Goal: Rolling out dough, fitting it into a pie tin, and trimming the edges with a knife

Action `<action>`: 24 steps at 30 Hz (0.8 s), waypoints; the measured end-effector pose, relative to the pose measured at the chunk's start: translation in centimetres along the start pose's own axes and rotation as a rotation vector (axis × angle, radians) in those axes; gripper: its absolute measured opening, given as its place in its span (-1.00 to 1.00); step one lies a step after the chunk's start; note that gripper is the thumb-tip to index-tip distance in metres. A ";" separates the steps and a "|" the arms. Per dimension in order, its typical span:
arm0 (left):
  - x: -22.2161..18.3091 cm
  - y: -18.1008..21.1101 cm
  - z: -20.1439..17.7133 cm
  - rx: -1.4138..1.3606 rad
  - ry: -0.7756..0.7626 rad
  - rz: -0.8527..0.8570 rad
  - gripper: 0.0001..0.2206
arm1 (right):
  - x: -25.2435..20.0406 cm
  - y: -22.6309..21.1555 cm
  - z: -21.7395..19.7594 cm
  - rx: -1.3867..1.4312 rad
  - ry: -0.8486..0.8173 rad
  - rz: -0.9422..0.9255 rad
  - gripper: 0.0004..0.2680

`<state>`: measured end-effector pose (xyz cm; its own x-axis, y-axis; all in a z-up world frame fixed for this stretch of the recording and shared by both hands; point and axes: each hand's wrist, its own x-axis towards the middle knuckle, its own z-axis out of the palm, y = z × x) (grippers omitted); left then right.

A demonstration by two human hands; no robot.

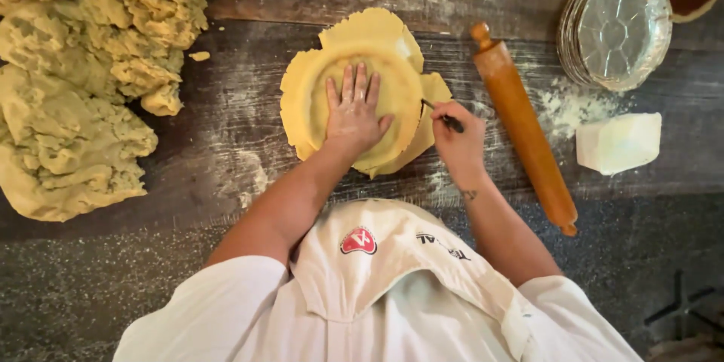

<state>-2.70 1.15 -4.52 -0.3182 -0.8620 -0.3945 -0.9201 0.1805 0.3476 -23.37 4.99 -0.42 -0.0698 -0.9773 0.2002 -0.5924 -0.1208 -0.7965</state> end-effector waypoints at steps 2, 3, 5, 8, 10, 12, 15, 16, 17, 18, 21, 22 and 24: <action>0.4 -0.1 -0.1 0.014 -0.012 -0.001 -0.17 | 1.0 0.6 0.0 -0.008 -0.020 -0.008 -0.82; 0.5 -0.2 -0.1 0.012 -0.004 -0.006 -0.17 | 1.4 0.8 0.1 -0.006 -0.022 -0.018 -0.82; 0.5 -0.2 0.3 0.020 0.009 -0.002 -0.16 | 1.9 1.2 0.1 -0.017 -0.065 -0.024 -0.82; 0.2 0.0 -0.2 0.017 0.003 -0.006 -0.17 | 2.5 1.1 0.0 0.027 -0.095 -0.061 -0.82; 0.3 -0.2 -0.1 0.017 0.004 -0.011 -0.16 | 2.9 1.6 0.3 0.013 -0.099 -0.072 -0.82; 0.2 0.0 -0.2 0.009 0.006 -0.009 -0.16 | 3.1 2.0 0.2 -0.010 -0.102 -0.082 -0.81; 0.0 0.1 -0.8 0.021 0.002 -0.007 -0.15 | 3.9 2.6 0.3 0.035 -0.135 -0.127 -0.81; 0.0 0.1 -0.9 0.030 -0.013 -0.003 -0.17 | 4.3 2.8 0.3 0.048 -0.142 -0.137 -0.81; -0.1 -0.1 -1.1 0.042 -0.029 -0.003 -0.18 | 4.7 3.1 0.7 0.065 -0.151 -0.146 -0.81; 0.1 0.0 -1.3 0.035 -0.018 -0.013 -0.18 | 5.4 2.6 0.6 0.065 -0.160 -0.160 -0.81; -0.3 0.1 -1.5 0.056 -0.029 -0.022 -0.18 | 6.1 1.9 0.5 0.074 -0.208 -0.151 -0.84; -0.4 0.0 -1.6 0.048 -0.031 -0.017 -0.18 | 6.4 2.1 0.6 0.064 -0.240 -0.157 -0.84; -0.3 0.0 -1.6 0.036 -0.033 -0.012 -0.18 | 7.0 1.5 0.5 0.050 -0.274 -0.163 -0.84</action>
<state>-2.28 0.63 -3.00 -0.3135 -0.8482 -0.4269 -0.9315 0.1874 0.3117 -24.32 -2.12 -0.53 0.2450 -0.9542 0.1716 -0.5377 -0.2810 -0.7949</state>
